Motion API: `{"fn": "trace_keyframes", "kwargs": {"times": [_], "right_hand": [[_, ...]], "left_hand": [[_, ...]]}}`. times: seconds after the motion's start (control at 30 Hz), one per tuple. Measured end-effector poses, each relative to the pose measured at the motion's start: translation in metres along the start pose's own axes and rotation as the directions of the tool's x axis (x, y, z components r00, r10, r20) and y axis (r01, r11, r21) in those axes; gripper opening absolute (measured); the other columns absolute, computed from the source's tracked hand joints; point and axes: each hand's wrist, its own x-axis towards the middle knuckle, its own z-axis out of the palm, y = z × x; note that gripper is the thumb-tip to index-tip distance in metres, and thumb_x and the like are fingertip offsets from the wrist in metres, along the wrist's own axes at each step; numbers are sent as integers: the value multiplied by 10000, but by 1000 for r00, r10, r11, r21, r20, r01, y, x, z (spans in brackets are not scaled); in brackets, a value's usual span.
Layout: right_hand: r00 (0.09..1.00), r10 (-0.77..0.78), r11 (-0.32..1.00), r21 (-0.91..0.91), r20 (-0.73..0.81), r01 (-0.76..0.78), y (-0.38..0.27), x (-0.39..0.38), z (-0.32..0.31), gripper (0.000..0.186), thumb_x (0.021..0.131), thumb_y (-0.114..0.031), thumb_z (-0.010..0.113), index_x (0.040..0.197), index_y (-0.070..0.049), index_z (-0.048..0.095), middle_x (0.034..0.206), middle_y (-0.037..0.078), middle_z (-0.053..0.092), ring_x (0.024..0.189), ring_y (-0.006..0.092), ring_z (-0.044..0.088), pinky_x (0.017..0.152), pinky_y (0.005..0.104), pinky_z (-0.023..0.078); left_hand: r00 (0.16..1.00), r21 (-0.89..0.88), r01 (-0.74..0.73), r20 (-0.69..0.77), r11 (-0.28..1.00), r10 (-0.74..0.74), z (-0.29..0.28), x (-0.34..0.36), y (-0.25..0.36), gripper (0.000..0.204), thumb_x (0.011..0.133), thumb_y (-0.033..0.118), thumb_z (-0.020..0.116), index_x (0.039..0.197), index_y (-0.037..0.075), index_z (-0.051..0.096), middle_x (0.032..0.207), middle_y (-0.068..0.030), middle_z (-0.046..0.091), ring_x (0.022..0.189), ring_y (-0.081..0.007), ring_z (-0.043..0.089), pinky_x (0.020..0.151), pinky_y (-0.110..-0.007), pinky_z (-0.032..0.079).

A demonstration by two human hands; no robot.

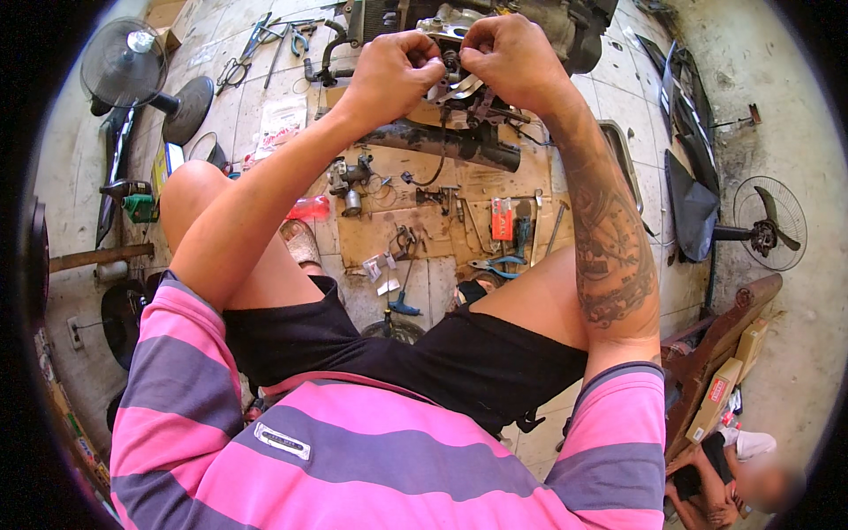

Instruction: Inspecting and repairing internal components of a motorcycle engine.

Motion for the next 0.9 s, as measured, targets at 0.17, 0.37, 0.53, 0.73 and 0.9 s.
{"fn": "trace_keyframes", "kwargs": {"times": [0.17,0.37,0.53,0.73,0.9], "right_hand": [[1000,8,999,32,-10,-7,0,-1,0,232,833,-176,694,927,33,727,693,110,661,625,154,620,616,324,517],[1000,-29,999,38,-9,30,-2,1,3,218,831,-158,697,932,33,727,710,121,675,645,159,633,636,325,523],[998,24,1000,18,54,-25,-6,2,-1,174,850,-139,689,908,24,711,703,29,617,656,92,541,615,281,455],[997,18,999,28,75,-20,-1,4,-5,161,835,-128,673,884,23,704,675,11,581,644,81,526,606,274,447],[990,70,996,49,124,-77,-1,6,-11,170,828,-142,681,876,21,696,682,-7,585,652,75,527,612,263,448]], "left_hand": [[998,-81,57,-26,995,-59,7,-2,1,231,768,229,709,808,2,728,718,-155,714,656,-243,714,672,-334,561],[993,-81,83,-72,993,-89,8,-3,-2,227,764,227,722,789,1,713,686,-140,703,622,-214,698,640,-330,551],[993,-89,110,-38,990,-113,3,-6,1,231,770,228,728,804,0,713,691,-136,704,620,-211,695,635,-329,549],[1000,11,-19,0,1000,19,-1,-1,-4,209,803,210,722,857,9,733,717,-129,715,647,-201,705,663,-324,557],[999,17,-29,27,999,29,-4,-2,1,213,816,211,722,894,15,750,770,-125,735,703,-208,723,707,-320,568]]}}
